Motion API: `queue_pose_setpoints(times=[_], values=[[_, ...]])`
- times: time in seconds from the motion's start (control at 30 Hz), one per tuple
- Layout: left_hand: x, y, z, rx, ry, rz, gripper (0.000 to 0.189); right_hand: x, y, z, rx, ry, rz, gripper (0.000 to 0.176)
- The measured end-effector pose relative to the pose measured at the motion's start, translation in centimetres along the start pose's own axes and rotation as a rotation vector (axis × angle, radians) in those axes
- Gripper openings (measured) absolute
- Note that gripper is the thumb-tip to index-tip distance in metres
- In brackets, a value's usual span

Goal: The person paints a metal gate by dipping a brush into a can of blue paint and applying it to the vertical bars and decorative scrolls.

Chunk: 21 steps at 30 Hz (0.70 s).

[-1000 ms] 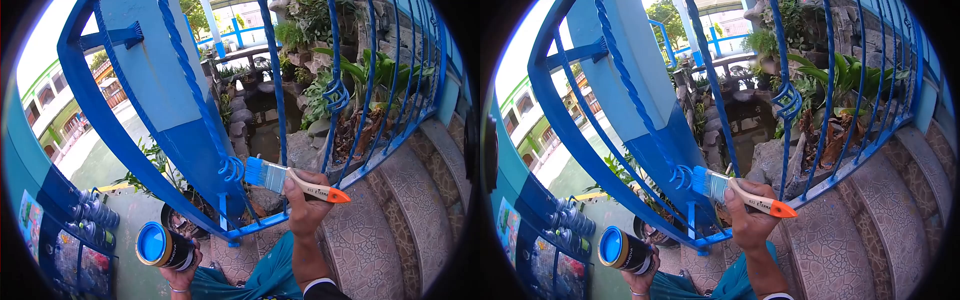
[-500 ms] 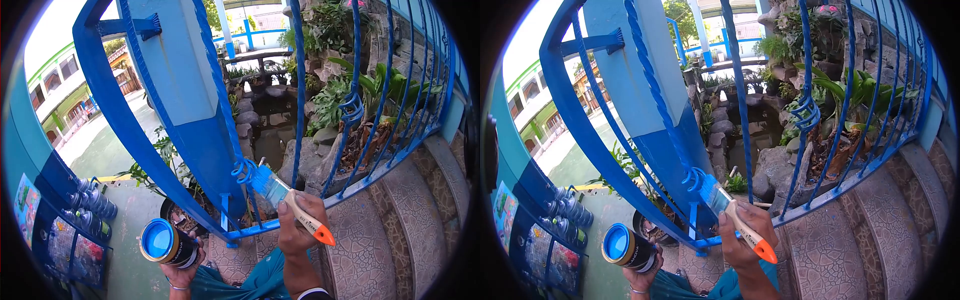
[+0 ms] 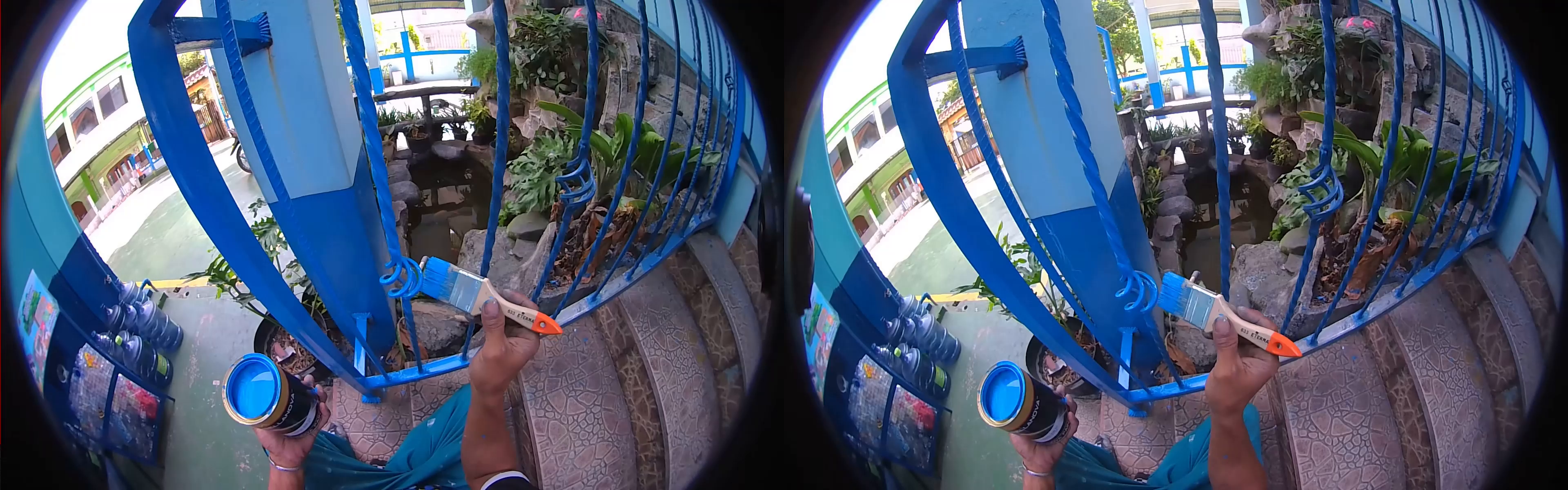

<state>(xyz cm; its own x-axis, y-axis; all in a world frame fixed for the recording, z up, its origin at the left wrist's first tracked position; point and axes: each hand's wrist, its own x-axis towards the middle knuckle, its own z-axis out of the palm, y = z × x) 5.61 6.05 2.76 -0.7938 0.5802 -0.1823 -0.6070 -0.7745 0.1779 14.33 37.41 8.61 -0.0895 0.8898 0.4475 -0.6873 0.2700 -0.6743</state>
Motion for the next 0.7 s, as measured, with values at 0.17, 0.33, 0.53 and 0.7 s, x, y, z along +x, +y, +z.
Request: queue_pose_setpoints(times=[0.17, 0.33, 0.53, 0.7], values=[[0.3, -0.1, 0.0, -0.027, -0.027, -0.005, 0.075, 2.7, -2.0, 0.9, -0.095, -0.099, -0.179, 0.031], [0.0, -0.1, 0.1, -0.034, -0.028, -0.019, 0.073, 5.3, -4.7, 0.8, -0.138, -0.133, -0.267, 0.03], [-0.3, 0.1, 0.1, -0.027, 0.008, -0.023, 0.075, 6.1, -4.6, -6.6, -0.273, -0.11, -0.348, 0.034], [-0.1, 0.1, -1.1, 0.01, 0.008, -0.002, 0.078, 5.8, -3.0, -7.7, -0.836, -0.378, -0.467, 0.017]])
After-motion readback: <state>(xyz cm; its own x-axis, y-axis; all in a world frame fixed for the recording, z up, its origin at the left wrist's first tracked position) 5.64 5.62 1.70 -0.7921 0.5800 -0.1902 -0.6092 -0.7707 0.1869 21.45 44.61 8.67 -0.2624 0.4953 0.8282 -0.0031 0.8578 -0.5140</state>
